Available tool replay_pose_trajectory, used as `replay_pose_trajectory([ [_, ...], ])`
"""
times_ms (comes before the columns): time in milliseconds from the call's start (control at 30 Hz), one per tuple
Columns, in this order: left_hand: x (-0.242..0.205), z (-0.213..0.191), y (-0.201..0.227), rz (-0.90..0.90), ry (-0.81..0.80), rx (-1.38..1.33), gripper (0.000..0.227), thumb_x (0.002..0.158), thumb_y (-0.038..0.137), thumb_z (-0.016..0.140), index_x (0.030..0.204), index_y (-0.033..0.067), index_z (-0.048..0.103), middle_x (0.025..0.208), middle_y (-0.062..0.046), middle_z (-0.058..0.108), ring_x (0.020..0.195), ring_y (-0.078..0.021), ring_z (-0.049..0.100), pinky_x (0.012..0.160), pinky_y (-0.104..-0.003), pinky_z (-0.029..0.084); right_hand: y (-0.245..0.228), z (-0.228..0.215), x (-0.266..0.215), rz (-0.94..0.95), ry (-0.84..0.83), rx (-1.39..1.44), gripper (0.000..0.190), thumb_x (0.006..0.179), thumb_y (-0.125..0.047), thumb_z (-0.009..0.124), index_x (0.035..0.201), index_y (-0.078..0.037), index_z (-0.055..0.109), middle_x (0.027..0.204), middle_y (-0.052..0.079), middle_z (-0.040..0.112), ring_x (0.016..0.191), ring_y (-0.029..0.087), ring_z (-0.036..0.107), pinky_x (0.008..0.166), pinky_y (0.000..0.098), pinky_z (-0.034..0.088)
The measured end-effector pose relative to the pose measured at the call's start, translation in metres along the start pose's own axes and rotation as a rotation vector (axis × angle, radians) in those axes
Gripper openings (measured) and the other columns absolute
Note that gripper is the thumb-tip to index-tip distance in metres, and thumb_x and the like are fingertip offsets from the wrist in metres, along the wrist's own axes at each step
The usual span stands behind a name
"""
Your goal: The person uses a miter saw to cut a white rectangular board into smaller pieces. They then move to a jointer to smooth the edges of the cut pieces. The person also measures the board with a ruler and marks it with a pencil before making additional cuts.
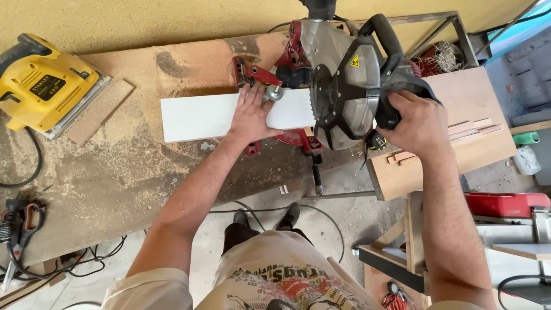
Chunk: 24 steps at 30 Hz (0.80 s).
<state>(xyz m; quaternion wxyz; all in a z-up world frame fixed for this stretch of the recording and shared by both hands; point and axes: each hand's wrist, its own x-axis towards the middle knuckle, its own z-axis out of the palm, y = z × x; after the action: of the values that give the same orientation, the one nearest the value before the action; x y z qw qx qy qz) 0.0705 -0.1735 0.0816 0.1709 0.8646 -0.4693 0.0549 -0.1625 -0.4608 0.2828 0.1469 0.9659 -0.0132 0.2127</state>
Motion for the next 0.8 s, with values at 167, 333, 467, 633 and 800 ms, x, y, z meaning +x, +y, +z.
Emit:
replay_pose_trajectory([
  [167, 0.001, 0.002, -0.001, -0.003, -0.021, -0.005, 0.098, 0.065, 0.084, 0.073, 0.135, 0.0162, 0.067, 0.151, -0.023, 0.050, 0.152, -0.0330, 0.028, 0.128, -0.050, 0.003, -0.007, -0.008, 0.004, -0.002, 0.016, 0.032, 0.039, 0.070, -0.040, 0.082, 0.104, -0.022, 0.074, 0.090, -0.003, 0.066, 0.080, 0.026, 0.073, 0.076, 0.0368, 0.060],
  [333, 0.000, 0.003, -0.001, -0.007, -0.038, -0.008, 0.100, 0.067, 0.088, 0.069, 0.136, 0.0157, 0.068, 0.152, -0.023, 0.048, 0.153, -0.0331, 0.027, 0.128, -0.050, 0.002, -0.011, -0.005, 0.002, 0.013, 0.017, 0.020, 0.035, 0.069, -0.043, 0.081, 0.099, -0.025, 0.073, 0.088, -0.005, 0.064, 0.080, 0.024, 0.073, 0.075, 0.0350, 0.059],
  [467, 0.002, 0.005, -0.002, -0.009, -0.048, -0.009, 0.098, 0.070, 0.089, 0.066, 0.136, 0.0167, 0.068, 0.152, -0.023, 0.048, 0.153, -0.0331, 0.027, 0.128, -0.050, 0.000, -0.014, -0.009, 0.005, 0.012, 0.017, 0.010, 0.035, 0.069, -0.043, 0.081, 0.097, -0.024, 0.072, 0.087, -0.004, 0.064, 0.079, 0.023, 0.073, 0.074, 0.0351, 0.059],
  [633, 0.003, 0.010, -0.003, 0.004, -0.040, 0.017, 0.098, 0.068, 0.087, 0.069, 0.135, 0.0165, 0.069, 0.151, -0.024, 0.049, 0.152, -0.0341, 0.027, 0.128, -0.051, 0.001, -0.015, -0.012, 0.006, -0.001, 0.027, 0.014, 0.034, 0.068, -0.040, 0.081, 0.097, -0.024, 0.072, 0.088, -0.003, 0.065, 0.079, 0.024, 0.073, 0.074, 0.0348, 0.059],
  [800, 0.003, 0.011, -0.004, 0.010, -0.023, 0.010, 0.098, 0.068, 0.087, 0.069, 0.135, 0.0153, 0.069, 0.150, -0.025, 0.049, 0.151, -0.0351, 0.029, 0.128, -0.051, 0.002, -0.016, -0.013, 0.006, 0.000, 0.029, 0.016, 0.033, 0.069, -0.040, 0.081, 0.096, -0.024, 0.071, 0.088, -0.004, 0.065, 0.079, 0.024, 0.073, 0.074, 0.0347, 0.059],
])
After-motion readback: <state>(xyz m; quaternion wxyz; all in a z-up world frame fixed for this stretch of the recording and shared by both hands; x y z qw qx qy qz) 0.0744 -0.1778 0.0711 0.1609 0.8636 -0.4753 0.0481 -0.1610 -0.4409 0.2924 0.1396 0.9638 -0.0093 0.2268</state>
